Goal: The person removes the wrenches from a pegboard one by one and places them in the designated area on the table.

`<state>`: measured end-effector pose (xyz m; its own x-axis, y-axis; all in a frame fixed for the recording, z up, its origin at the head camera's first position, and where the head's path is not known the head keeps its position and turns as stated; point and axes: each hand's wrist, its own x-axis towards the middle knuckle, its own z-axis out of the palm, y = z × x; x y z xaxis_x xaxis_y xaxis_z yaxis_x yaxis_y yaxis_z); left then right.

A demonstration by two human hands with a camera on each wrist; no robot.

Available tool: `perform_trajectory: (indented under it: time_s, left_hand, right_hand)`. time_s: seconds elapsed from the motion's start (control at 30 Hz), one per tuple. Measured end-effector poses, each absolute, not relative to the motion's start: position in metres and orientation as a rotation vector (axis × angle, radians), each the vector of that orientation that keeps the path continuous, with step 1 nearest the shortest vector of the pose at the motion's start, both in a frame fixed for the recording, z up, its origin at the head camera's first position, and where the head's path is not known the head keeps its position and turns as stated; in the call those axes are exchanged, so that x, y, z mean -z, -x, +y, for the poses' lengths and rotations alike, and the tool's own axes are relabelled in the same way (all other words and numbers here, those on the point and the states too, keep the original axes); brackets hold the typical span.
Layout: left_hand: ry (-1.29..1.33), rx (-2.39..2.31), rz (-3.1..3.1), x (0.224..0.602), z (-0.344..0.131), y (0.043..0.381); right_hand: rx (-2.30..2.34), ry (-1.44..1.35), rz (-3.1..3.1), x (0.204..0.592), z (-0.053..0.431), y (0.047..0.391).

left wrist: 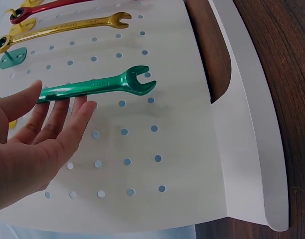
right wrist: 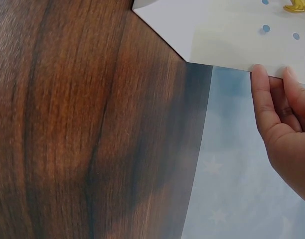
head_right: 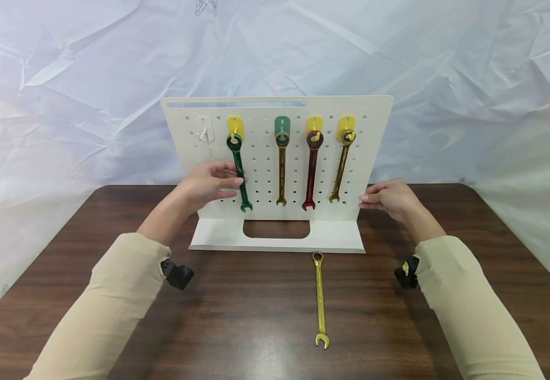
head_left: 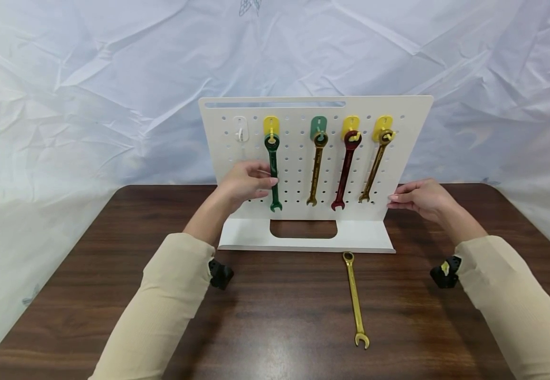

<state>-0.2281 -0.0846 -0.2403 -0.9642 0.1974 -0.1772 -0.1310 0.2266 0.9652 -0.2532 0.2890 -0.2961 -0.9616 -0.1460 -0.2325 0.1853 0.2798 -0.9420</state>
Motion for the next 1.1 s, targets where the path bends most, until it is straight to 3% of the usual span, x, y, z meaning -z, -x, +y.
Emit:
perform_trajectory:
  time_s: [1.1]
  left_hand:
    - [-0.137,-1.812,2.264,0.237,-0.083,0.210]
  right_hand:
    - [1.712,-0.052,2.286,0.295,0.288,0.253]
